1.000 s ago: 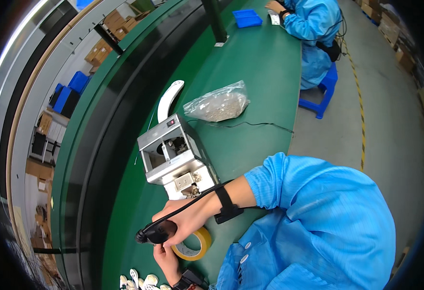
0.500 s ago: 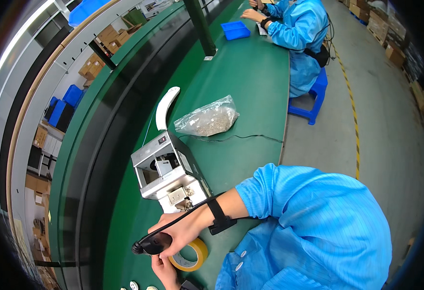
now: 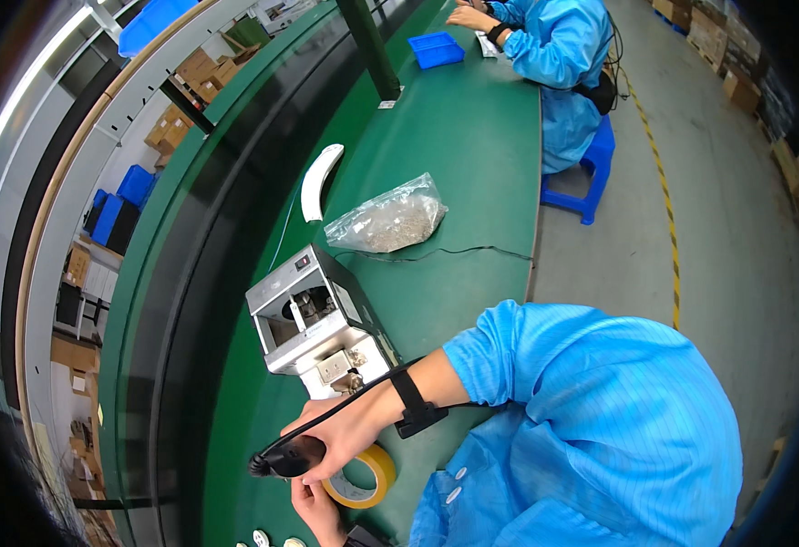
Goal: The worker uses an electric screwdriver to assemble small electronic components at a factory workbench.
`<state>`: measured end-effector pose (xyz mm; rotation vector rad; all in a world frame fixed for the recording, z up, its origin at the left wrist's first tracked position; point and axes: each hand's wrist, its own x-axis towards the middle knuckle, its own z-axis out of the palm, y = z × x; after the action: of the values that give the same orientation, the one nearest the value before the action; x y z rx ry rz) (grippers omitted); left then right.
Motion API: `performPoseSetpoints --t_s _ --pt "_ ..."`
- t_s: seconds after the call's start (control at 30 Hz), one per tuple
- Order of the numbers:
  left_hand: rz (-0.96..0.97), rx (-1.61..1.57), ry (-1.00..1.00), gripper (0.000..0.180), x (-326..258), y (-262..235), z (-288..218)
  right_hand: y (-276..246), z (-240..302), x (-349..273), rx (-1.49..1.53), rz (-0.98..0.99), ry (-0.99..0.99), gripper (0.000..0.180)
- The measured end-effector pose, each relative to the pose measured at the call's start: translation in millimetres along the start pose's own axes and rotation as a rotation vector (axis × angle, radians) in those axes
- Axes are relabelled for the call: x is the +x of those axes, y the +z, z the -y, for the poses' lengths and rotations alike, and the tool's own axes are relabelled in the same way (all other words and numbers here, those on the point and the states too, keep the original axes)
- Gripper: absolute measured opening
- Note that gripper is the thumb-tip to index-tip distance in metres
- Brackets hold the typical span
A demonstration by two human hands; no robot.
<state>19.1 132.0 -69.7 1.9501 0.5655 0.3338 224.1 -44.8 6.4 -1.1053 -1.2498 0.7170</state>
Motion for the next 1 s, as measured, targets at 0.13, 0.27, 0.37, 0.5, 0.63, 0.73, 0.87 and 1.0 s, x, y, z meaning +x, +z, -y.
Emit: performPoseSetpoints --t_s 0.13,0.27,0.37,0.5,0.63,0.73,0.87,1.0 --pt "-0.040 -0.042 0.027 0.019 0 7 -9 1 1 -1 -0.007 0.011 0.009 0.032" --pt "-0.063 -0.051 -0.012 0.018 -5 5 -7 1 5 0 -0.014 0.021 -0.005 0.032" --pt "0.006 0.057 0.010 0.018 -2 1 -7 -1 8 -1 -0.007 0.026 0.000 0.032" --pt "-0.023 -0.038 0.000 0.016 -1 5 -6 -3 6 -1 0.007 0.008 0.009 0.033" --pt "-0.007 -0.026 -0.001 0.016 -2 3 -6 -2 2 0 0.000 0.021 0.033 0.033" --pt "-0.016 -0.042 0.031 0.017 -1 6 -11 -2 3 -1 0.006 0.017 0.017 0.033" --pt "-0.030 -0.060 0.028 0.017 -2 5 -9 -1 6 0 0.011 0.012 0.002 0.033" --pt "0.008 -0.012 0.023 0.018 -1 4 -10 -3 4 -1 0.010 0.015 0.031 0.032"
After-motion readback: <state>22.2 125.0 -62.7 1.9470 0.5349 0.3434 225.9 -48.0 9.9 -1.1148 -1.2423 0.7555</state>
